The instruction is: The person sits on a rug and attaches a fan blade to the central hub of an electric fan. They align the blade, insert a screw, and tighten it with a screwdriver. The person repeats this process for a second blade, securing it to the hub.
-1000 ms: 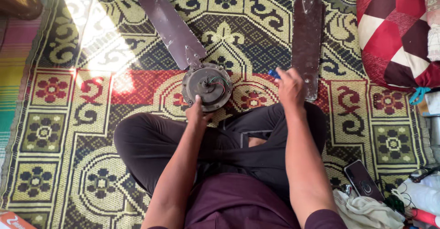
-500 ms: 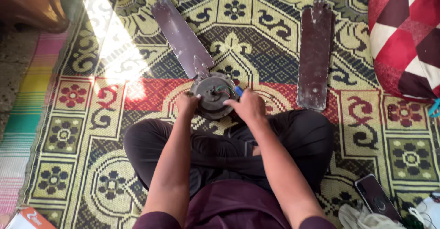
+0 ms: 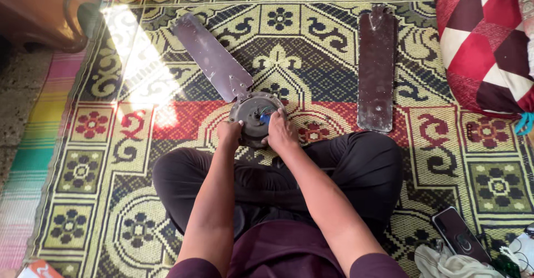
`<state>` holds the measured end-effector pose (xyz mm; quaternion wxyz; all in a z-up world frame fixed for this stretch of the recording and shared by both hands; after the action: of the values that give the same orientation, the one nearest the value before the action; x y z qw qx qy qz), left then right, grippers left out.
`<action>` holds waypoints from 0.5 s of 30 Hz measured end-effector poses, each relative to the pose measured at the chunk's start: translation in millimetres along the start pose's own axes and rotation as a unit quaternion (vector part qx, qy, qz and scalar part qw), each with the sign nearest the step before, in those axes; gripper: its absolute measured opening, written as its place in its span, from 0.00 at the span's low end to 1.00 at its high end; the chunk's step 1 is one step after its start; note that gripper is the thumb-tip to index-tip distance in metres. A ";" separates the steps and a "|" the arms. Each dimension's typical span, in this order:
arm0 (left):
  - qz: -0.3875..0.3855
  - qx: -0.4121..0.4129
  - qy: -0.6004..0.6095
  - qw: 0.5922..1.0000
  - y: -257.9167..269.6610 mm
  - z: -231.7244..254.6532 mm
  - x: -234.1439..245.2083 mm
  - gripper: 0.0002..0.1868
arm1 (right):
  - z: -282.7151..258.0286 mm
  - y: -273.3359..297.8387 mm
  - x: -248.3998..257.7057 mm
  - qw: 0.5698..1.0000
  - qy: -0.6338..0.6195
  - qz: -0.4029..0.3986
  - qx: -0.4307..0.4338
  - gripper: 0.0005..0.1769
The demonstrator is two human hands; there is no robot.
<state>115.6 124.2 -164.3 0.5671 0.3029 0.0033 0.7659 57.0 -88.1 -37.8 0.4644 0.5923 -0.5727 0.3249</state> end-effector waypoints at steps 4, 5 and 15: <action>0.022 -0.039 -0.043 0.998 15.1 5.2 12.4 0.19 | -8.8 0.9 5.4 0.998 0.054 -0.036 -0.008 0.50; 0.021 -0.043 -0.021 0.999 20.0 11.0 14.6 0.19 | -10.7 1.8 8.7 0.998 0.051 -0.030 -0.007 0.51; 0.160 -0.375 -0.231 0.884 123.2 68.2 9.1 0.41 | 103.6 -32.3 50.4 0.961 -0.154 0.196 -0.119 0.15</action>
<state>39.1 65.1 -61.5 0.4930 0.2325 -0.4635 0.6986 80.2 -205.5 -34.4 0.3650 0.4516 -0.7768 0.2438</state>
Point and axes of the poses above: each hand's wrist, its own y-axis away from the middle knuckle, its own x-axis out of the back of the hand, z = x × y, the point moved 5 cm from there along -y, towards the middle knuckle, and after that the axes turned 9 degrees about -x, right-handed, at the moved point
